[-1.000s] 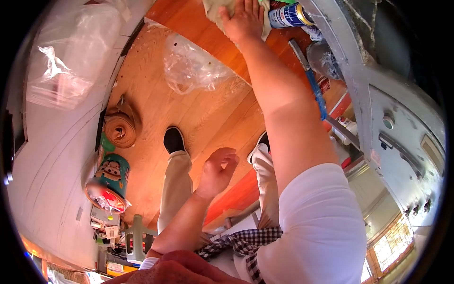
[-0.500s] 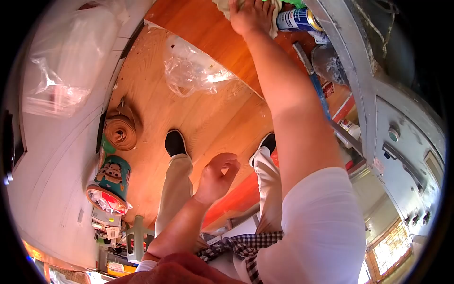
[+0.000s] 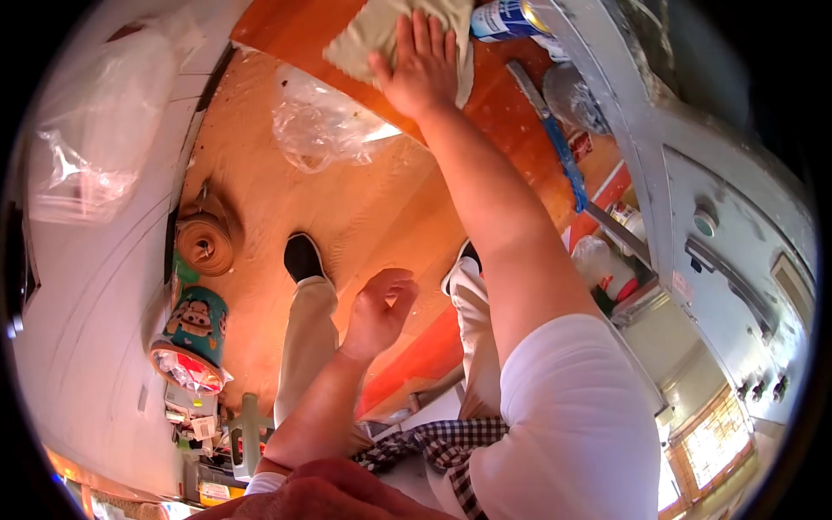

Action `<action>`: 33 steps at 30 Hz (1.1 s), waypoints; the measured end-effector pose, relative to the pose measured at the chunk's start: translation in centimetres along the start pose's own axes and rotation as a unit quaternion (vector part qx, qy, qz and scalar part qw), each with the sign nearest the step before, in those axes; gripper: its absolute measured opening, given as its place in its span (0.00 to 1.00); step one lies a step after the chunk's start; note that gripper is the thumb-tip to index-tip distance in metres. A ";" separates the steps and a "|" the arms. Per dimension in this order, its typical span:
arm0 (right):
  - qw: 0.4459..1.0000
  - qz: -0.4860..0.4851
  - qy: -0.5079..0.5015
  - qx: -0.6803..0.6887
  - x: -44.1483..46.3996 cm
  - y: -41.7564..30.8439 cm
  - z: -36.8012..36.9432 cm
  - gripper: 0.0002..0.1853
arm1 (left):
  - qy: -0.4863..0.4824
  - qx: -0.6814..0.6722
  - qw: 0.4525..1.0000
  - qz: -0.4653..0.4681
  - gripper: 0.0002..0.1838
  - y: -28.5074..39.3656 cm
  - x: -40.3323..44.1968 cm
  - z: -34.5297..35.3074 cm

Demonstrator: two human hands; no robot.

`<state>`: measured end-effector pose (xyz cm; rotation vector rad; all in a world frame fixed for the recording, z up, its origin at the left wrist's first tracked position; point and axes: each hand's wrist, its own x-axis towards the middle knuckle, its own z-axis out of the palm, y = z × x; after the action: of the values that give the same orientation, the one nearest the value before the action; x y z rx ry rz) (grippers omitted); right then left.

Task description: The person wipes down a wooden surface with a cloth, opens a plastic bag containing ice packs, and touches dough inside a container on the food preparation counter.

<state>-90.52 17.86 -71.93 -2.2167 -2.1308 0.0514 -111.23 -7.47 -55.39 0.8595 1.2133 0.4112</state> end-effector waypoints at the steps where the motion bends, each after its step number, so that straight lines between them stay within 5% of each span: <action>1: 1.000 -0.006 -0.010 0.001 -2.0 1.0 -0.1 0.45 | -0.004 0.005 1.000 -0.004 0.10 -0.1 0.0 0.2; 6: 0.999 -0.011 -0.033 -0.037 -3.2 7.7 -1.3 0.44 | -0.004 -0.018 1.000 0.012 0.09 -0.7 0.1 0.8; 9: 0.999 0.006 0.040 0.019 -2.5 8.7 -0.6 0.43 | 0.000 -0.022 1.000 -0.004 0.10 -1.1 -0.6 0.8; 19: 0.987 0.151 -0.062 0.003 -11.4 9.7 -2.1 0.47 | -0.009 -0.007 0.999 -0.035 0.10 -1.2 -0.7 1.7; 23: 0.991 0.110 0.074 0.026 -8.1 11.2 -0.5 0.46 | -0.025 -0.008 0.999 -0.036 0.10 -1.7 -1.1 1.9; 33: 0.992 0.112 0.056 0.006 -5.7 11.2 -1.0 0.46 | -0.045 -0.002 0.998 -0.031 0.09 -3.2 -1.4 3.6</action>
<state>-79.49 11.75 -71.80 -2.3807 -1.8136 -0.0491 -108.87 -11.70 -56.57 0.8271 1.1518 0.3211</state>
